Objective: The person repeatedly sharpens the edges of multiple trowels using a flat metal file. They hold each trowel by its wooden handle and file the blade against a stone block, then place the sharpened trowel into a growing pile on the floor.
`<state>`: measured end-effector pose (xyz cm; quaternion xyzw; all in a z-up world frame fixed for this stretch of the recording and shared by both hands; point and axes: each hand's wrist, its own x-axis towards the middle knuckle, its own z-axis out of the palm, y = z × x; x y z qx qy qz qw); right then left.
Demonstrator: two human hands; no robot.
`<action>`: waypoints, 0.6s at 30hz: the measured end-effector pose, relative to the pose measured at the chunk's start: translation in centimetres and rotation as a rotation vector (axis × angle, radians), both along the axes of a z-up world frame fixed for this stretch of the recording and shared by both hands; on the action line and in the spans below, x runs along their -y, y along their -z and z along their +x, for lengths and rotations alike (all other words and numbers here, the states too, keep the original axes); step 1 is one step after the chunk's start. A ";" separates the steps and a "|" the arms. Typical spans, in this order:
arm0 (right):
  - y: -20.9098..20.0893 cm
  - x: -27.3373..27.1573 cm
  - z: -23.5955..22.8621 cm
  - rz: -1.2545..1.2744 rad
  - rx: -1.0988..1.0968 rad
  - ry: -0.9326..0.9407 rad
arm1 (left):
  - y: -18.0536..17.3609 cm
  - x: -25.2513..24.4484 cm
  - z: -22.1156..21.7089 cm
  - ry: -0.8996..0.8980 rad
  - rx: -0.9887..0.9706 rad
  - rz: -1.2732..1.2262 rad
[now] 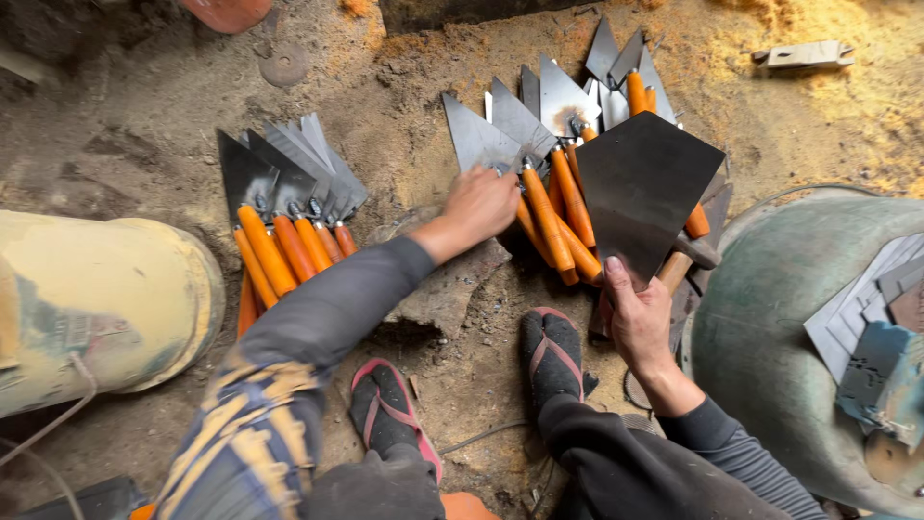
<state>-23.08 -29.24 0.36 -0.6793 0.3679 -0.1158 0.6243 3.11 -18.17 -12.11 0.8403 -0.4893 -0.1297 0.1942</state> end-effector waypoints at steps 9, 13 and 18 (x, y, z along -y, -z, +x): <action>-0.8 1.0 -0.3 -0.053 0.000 -0.043 | 7.6 8.1 2.0 -1.138 -1.331 -0.396; -1.4 1.4 -1.1 -0.102 0.039 -0.066 | 0.4 5.1 5.0 -0.890 -1.213 -0.714; -3.3 0.2 -0.2 -0.323 0.114 -0.155 | -9.3 -5.9 -2.8 -0.781 -1.363 -0.733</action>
